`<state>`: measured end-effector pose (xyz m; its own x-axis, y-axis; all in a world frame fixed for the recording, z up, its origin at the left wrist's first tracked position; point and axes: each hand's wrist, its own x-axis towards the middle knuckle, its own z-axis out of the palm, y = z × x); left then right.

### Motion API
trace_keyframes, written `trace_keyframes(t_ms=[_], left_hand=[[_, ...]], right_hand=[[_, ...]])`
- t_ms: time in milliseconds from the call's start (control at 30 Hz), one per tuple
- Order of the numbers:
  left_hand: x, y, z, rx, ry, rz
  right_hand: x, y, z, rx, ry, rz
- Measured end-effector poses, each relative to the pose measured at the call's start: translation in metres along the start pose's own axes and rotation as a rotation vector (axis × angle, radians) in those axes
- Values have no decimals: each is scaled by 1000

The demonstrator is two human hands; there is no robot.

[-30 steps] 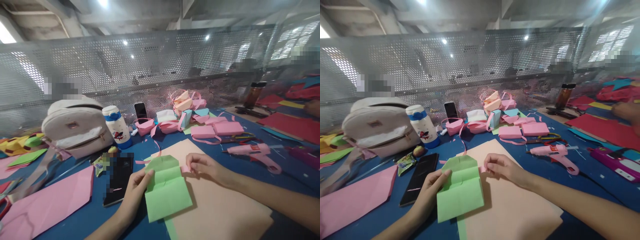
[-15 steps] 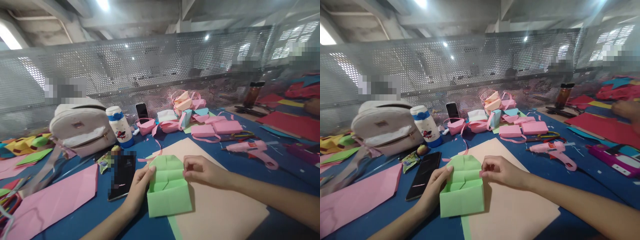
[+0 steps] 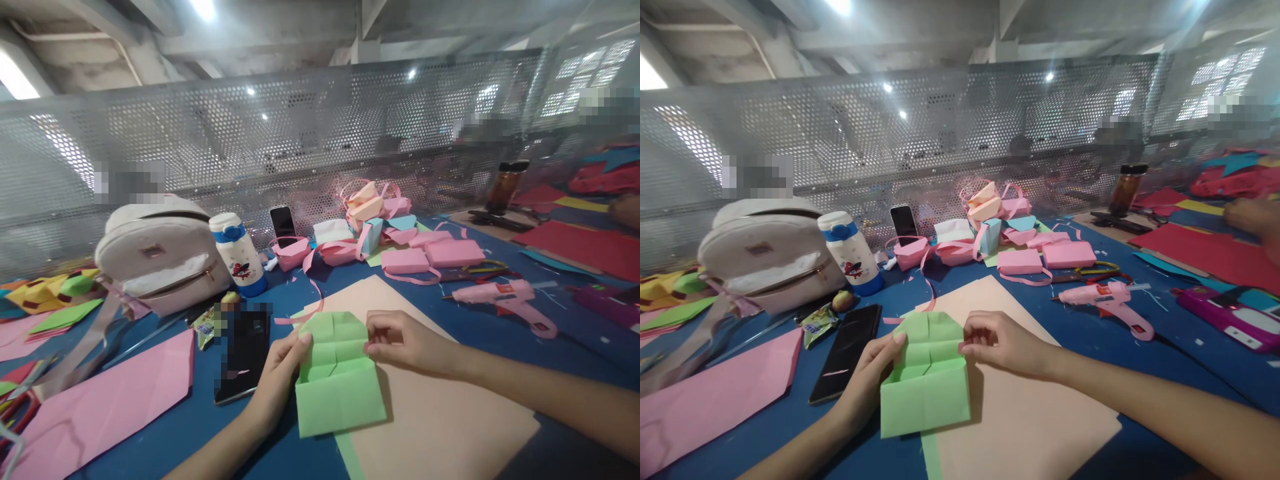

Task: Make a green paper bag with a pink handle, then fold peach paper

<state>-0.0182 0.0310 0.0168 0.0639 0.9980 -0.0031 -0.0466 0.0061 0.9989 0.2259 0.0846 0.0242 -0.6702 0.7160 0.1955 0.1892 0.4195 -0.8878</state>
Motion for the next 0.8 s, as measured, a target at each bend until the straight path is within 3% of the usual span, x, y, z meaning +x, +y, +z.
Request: trace_keyframes(t_ms=[467,700,800], left_hand=[[4,5,-1,145,-6,105],[14,63,-2,495,-58,323],[17,80,8,824,-213,331]], right_hand=[[0,-1,4,86,15,96],[2,-8,5,-37,7,60],[6,-9,3,-105,-19,54]])
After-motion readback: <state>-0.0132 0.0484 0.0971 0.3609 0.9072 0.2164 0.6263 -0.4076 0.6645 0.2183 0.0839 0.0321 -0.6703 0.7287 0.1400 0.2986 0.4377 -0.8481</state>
